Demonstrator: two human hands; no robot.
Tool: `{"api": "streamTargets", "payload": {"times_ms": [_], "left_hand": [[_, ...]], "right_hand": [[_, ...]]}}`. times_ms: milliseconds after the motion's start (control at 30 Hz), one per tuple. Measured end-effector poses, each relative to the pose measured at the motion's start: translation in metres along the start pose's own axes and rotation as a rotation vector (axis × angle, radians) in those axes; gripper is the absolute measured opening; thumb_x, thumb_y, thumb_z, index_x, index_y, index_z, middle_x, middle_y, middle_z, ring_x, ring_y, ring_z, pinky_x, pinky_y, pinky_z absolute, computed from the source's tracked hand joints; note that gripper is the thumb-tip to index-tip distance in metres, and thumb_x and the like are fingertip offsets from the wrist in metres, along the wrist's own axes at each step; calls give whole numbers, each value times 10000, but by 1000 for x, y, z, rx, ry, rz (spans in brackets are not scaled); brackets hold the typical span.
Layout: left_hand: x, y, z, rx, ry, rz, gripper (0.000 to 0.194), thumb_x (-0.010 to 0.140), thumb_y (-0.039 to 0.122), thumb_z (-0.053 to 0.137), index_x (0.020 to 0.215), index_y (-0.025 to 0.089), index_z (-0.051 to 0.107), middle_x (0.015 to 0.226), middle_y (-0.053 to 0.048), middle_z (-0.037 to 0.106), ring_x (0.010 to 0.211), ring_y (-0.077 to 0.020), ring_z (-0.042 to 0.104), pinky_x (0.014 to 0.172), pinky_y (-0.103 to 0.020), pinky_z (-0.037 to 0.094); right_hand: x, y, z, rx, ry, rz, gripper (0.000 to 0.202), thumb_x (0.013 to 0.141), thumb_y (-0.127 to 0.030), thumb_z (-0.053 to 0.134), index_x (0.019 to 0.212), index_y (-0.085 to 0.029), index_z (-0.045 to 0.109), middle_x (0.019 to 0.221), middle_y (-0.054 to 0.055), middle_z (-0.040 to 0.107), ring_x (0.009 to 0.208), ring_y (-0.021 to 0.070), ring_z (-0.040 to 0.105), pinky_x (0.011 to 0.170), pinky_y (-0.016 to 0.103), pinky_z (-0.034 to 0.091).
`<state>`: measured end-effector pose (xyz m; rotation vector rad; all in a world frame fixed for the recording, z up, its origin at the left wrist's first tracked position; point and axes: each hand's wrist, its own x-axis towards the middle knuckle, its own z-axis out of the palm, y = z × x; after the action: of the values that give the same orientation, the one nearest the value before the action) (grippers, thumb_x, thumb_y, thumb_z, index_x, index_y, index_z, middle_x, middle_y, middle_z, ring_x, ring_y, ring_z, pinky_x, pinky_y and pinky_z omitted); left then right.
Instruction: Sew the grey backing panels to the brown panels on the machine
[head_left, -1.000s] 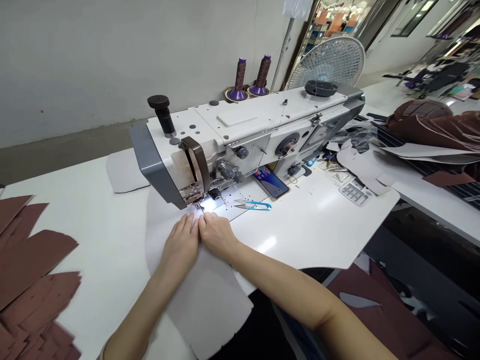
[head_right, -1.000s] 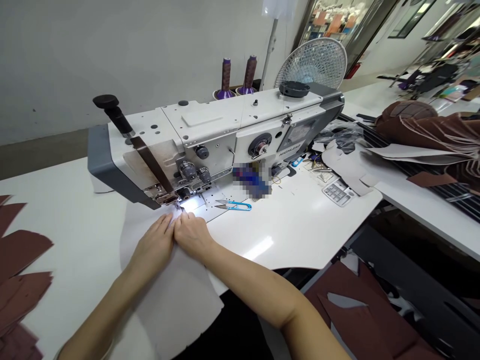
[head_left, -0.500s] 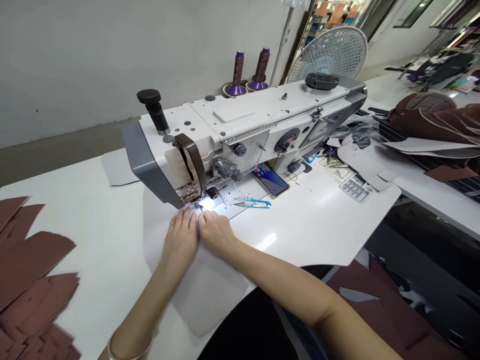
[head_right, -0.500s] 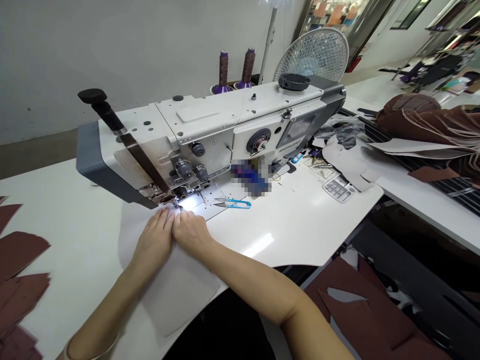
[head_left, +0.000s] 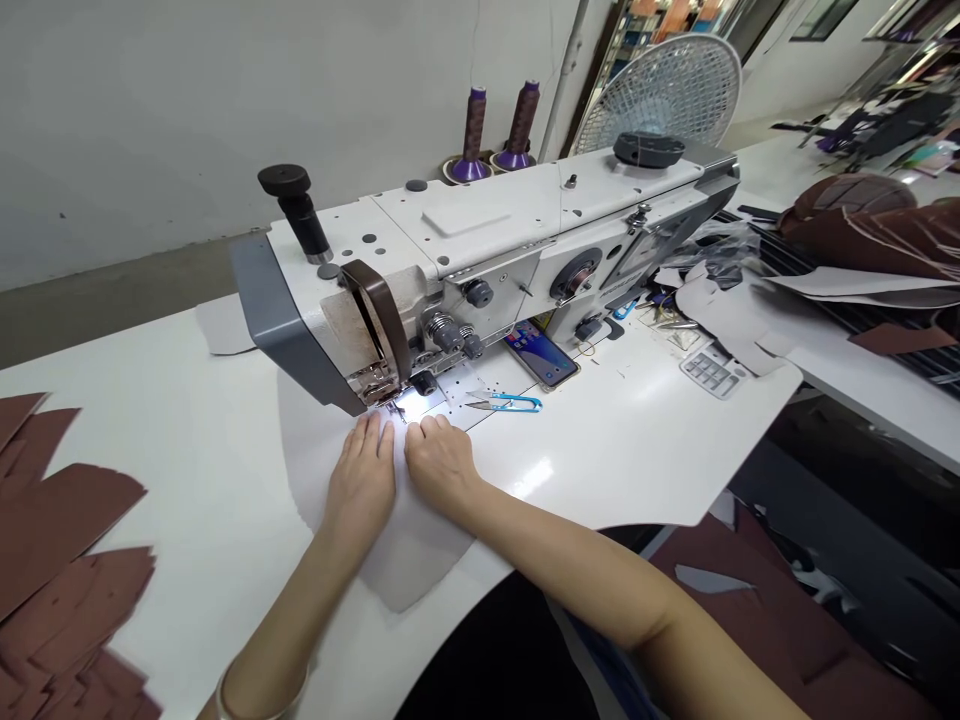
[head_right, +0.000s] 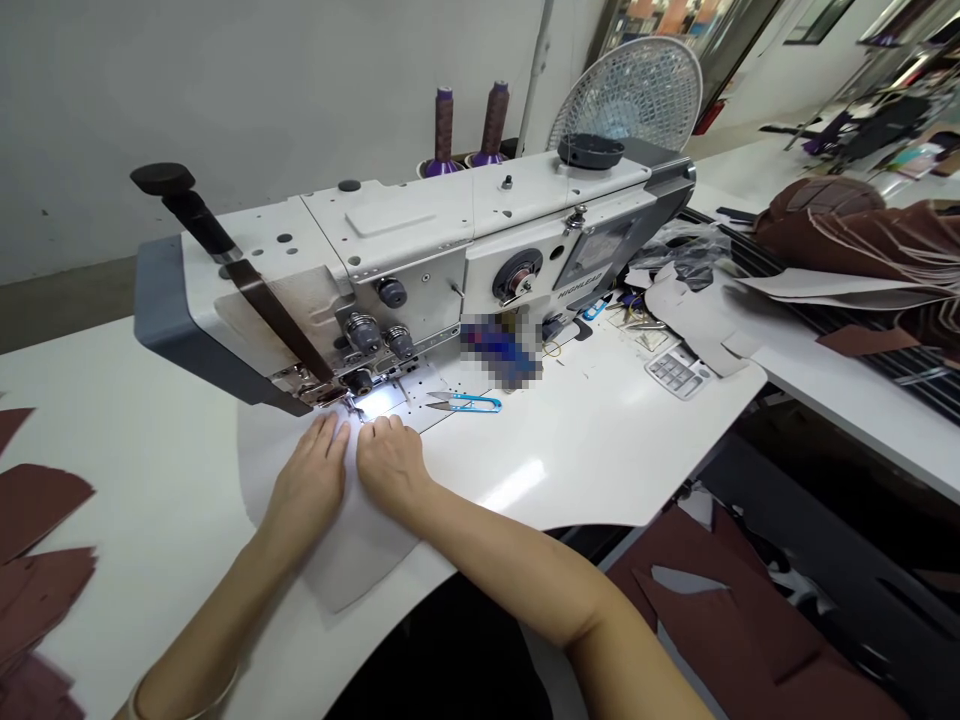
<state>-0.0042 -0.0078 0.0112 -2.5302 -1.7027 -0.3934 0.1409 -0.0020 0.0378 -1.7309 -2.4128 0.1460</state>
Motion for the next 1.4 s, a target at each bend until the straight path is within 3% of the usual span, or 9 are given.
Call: {"api": "streamTargets", "payload": {"times_ms": [200,333,500,633,867,1133,1400], "left_hand": [[-2,1,-1,-58,2,-15,429,917,172,249,1243,126,524,1369,-135,488,1331,-263,363,1067,-460,375],[2,-1,-5,-53,-14,-32,430,919,181,255,1253,138,522,1387,-125,470,1324,-260,369,1057,-448,392],[7,-7,-4,-69,29,-20,441,914,161,233,1233,123,535,1368,-134,486,1305,-263,385,1039,-467,404],[6,-6,-3,-73,88,15,427,907,145,250,1185,125,572,1316,-148,524,1264,-272,423,1017,-466,415],[5,-2,-7,-57,124,85,471,875,73,301,1255,213,542,1194,-137,565,1142,-258,501,943,-421,439],[8,-2,-9,-44,122,97,457,881,73,320,1256,217,536,1163,-135,565,1111,-252,506,926,-403,431],[9,-1,-9,-11,108,98,406,885,97,324,1215,149,555,1185,-159,574,1116,-267,505,932,-418,427]], "right_hand": [[2,1,3,12,13,31,205,948,-182,351,851,-177,531,813,74,578,778,204,517,585,280,396],[3,0,1,28,24,-4,169,925,-128,372,898,-177,531,835,58,585,786,202,517,605,286,398],[4,-2,-2,79,22,78,155,944,-180,389,1028,-162,518,911,61,623,798,191,538,663,294,414],[4,-1,-2,73,2,116,149,948,-253,419,915,-172,539,875,65,626,793,197,550,636,292,414],[0,0,0,-15,-9,-13,195,932,-131,353,976,-150,542,855,84,600,815,208,533,617,288,412],[2,0,-2,-20,-34,-55,234,920,-111,344,1006,-139,560,871,92,594,827,211,522,642,295,412],[3,0,0,-20,-18,-61,211,918,-121,368,977,-150,568,869,87,592,810,206,511,623,293,399]]}}
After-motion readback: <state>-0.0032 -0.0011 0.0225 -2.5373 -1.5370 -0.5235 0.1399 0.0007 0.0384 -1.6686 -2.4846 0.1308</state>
